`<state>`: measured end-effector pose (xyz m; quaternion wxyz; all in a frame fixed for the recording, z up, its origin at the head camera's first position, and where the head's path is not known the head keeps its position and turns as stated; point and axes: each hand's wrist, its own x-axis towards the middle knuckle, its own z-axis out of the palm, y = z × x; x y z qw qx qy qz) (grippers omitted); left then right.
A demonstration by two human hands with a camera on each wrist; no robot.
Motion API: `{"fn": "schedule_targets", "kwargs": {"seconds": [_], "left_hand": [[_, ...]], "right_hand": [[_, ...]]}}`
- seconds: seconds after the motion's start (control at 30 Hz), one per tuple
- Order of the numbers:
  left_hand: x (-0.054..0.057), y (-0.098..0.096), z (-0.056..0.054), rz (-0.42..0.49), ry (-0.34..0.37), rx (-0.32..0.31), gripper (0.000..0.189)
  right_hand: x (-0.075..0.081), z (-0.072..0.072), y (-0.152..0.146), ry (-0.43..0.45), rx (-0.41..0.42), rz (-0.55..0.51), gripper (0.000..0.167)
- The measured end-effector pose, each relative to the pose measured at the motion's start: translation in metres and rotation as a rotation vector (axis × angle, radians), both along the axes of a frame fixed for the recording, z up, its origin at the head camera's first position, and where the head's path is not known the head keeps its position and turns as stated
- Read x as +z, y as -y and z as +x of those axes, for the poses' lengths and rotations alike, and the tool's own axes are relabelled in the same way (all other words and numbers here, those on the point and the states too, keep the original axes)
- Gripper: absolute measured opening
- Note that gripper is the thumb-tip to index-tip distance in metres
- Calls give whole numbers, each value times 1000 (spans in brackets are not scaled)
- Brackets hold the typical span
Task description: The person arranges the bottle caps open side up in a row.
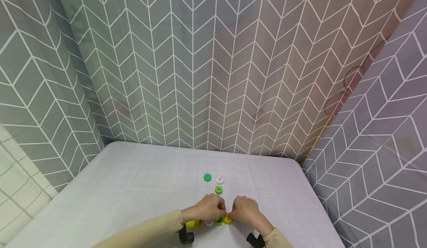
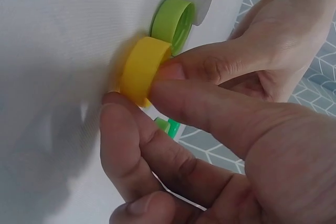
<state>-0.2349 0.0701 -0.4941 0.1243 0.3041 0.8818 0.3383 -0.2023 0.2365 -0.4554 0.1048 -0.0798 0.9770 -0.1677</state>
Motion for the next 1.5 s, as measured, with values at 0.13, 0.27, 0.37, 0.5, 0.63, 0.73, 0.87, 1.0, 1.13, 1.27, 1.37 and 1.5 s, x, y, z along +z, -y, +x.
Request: {"fn": "schedule_targets", "kwargs": {"seconds": [0.13,0.27,0.37,0.5,0.63,0.73,0.87,1.0,1.13,1.27,1.37,1.5], "left_hand": [[0,1,-1,-17,15,17,12],[-1,1,-2,-25,39,27,13],[-1,3,-2,-33,35,18,14],[1,5,-2,-33,51,14,14],[7,10,-1,-31,59,18,15],[14,15,-3,-28,23,13,14],[23,21,-8,-13,-40,4,12],[35,31,-15,42,-62,24,10],[47,42,-22,120,-33,51,7],[53,50,-28,158,-10,68,8],[54,54,-31,169,-8,78,8],[53,55,-36,178,-6,93,13]], "right_hand": [[0,0,1,13,-10,6,22],[0,0,1,16,-14,3,22],[-1,0,0,14,-9,-4,22],[1,1,-1,6,5,-10,22],[5,2,0,-37,30,-16,21],[10,1,2,-87,45,-25,20],[18,-2,5,-162,42,-36,19],[26,-8,9,-249,19,-67,24],[31,-15,12,-320,-2,-94,33],[35,-19,15,-348,-13,-94,36],[36,-22,17,-344,-21,-97,37],[38,-25,20,-332,-33,-99,39]]}}
